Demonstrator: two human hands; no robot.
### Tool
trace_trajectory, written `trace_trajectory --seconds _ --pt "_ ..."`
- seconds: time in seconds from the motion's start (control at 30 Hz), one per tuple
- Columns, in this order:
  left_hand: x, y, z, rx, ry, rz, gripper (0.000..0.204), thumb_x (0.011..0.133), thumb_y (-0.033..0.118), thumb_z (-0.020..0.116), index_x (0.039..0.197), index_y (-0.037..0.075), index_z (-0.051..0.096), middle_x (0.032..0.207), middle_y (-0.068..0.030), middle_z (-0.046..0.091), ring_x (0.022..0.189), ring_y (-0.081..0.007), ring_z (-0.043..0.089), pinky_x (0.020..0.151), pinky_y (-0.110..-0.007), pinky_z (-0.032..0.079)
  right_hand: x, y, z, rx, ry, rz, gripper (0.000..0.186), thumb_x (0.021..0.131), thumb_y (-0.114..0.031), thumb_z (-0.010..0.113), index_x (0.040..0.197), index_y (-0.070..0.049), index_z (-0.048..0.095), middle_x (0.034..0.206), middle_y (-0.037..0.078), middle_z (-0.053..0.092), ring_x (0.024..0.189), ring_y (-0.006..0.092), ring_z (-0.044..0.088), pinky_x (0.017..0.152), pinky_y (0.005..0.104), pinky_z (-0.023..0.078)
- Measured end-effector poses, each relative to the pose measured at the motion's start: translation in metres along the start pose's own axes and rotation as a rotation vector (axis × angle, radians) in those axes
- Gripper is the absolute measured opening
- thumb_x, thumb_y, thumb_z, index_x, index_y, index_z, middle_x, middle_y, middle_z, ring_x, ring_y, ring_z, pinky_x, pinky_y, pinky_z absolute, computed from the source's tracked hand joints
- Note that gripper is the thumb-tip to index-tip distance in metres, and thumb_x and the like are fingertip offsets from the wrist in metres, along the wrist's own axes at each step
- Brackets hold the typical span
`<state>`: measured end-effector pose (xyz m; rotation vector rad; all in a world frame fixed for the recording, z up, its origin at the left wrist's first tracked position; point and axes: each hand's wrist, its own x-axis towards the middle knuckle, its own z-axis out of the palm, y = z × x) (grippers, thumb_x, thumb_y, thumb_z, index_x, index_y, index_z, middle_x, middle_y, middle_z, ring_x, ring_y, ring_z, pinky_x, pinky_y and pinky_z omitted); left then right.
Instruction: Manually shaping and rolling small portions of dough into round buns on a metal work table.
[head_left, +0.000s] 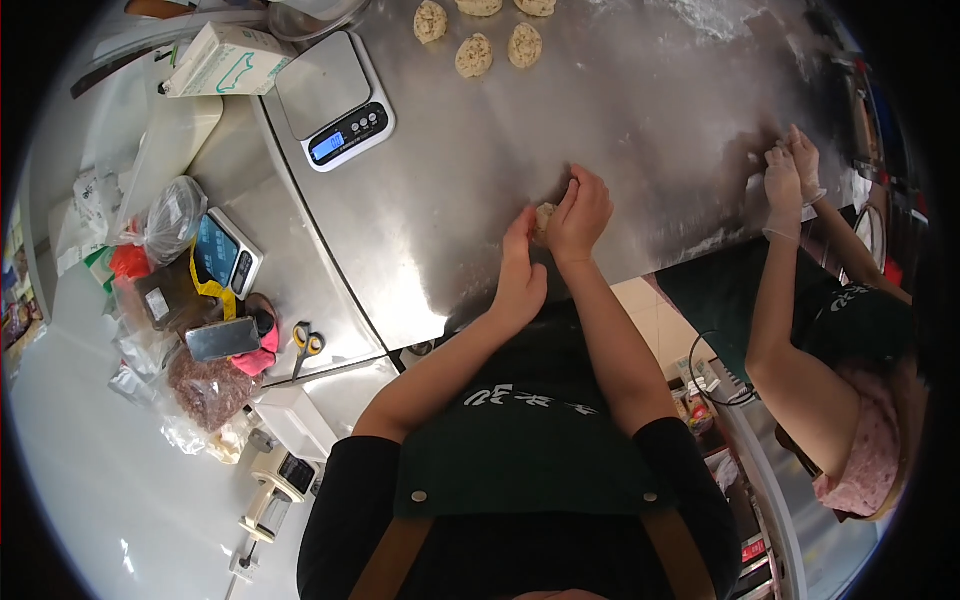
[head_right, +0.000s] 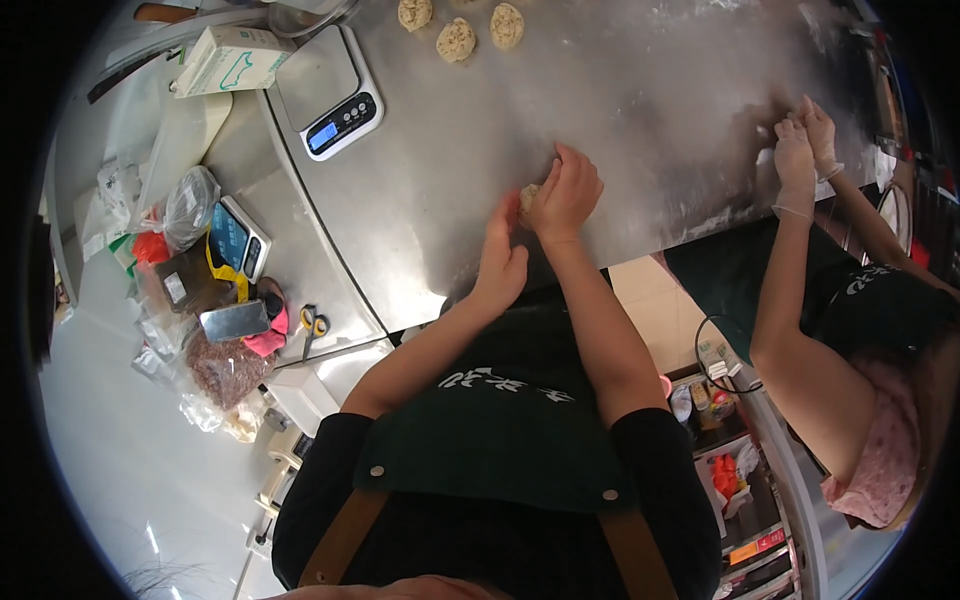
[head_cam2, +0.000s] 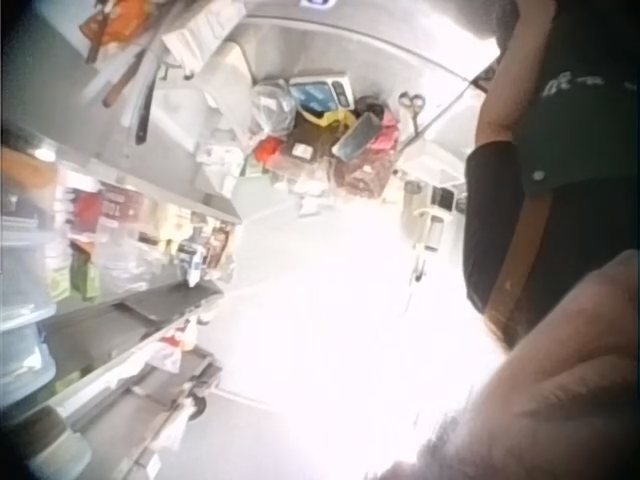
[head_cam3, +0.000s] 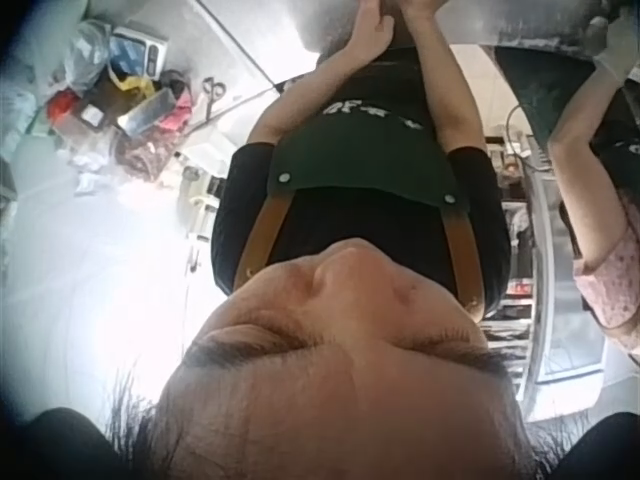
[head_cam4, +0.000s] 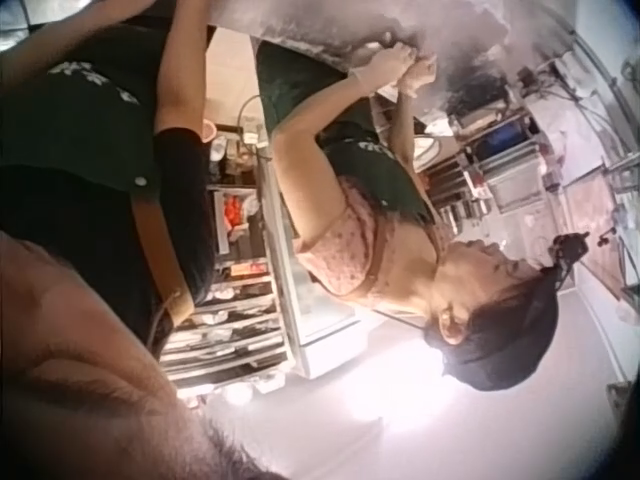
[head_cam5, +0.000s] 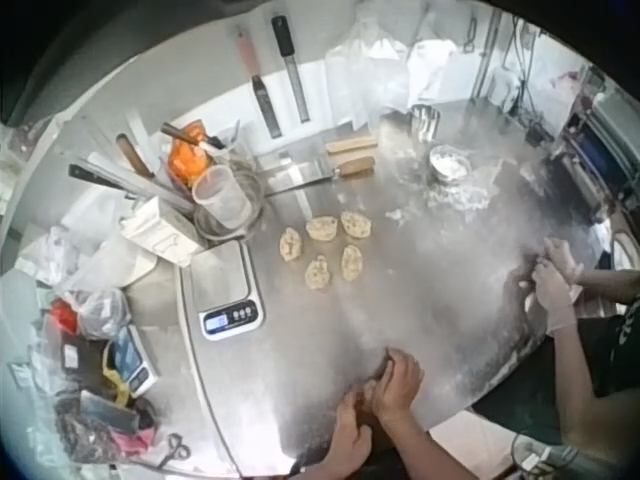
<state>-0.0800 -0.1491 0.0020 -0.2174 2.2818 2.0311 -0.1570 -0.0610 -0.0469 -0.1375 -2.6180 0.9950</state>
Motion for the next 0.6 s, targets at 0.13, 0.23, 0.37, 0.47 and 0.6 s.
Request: trace_trajectory --seconds 0.13,0.23,0.37,0.47,0.6 --pt "0.024 -0.006 -0.009 0.150 0.001 -0.070 0.073 0.070 -0.014 0.036 0.141 -0.004 0.026 0.142 -0.0234 0.033 0.135 -0.0340 0.031 0.113 -0.039 0.023 0.003 0.000 -0.001 -0.101 -0.017 -0.030 0.022 0.088 -0.010 0.052 0.110 -0.007 0.057 0.104 0.010 0.061 0.096 0.0303 0.057 0.081 0.0428 0.040" --pt "0.022 -0.018 -0.011 0.011 -0.155 -0.192 0.072 0.070 -0.014 0.035 0.141 -0.004 0.026 0.143 -0.0231 0.032 0.136 -0.0333 0.029 0.114 -0.039 0.022 0.008 -0.016 -0.008 -0.033 -0.012 0.033 0.021 0.088 -0.009 0.051 0.107 -0.005 0.058 0.103 0.011 0.062 0.094 0.0299 0.059 0.080 0.0418 0.040" --pt "-0.010 -0.007 0.004 0.044 -0.087 -0.094 0.075 0.070 -0.014 0.035 0.143 -0.004 0.021 0.145 -0.0228 0.028 0.138 -0.0321 0.026 0.114 -0.039 0.021 -0.002 -0.017 -0.008 -0.044 0.041 0.038 0.023 0.087 -0.010 0.053 0.109 -0.008 0.058 0.104 0.009 0.061 0.096 0.0291 0.057 0.080 0.0430 0.039" --pt "-0.029 -0.014 0.009 -0.073 -0.051 -0.093 0.078 0.070 -0.014 0.034 0.144 -0.004 0.016 0.147 -0.0227 0.022 0.139 -0.0314 0.022 0.115 -0.040 0.019 -0.014 0.002 -0.009 -0.042 0.056 0.102 0.021 0.087 -0.010 0.053 0.107 -0.008 0.059 0.102 0.008 0.062 0.095 0.0288 0.057 0.080 0.0428 0.039" --pt "0.003 -0.031 -0.006 0.074 -0.236 -0.200 0.081 0.071 -0.012 0.037 0.146 -0.001 0.010 0.149 -0.0207 0.017 0.142 -0.0334 0.015 0.116 -0.043 0.016 -0.011 0.008 -0.007 -0.069 0.041 0.042 0.021 0.087 -0.011 0.054 0.107 -0.009 0.059 0.102 0.008 0.062 0.095 0.0287 0.058 0.080 0.0435 0.039"
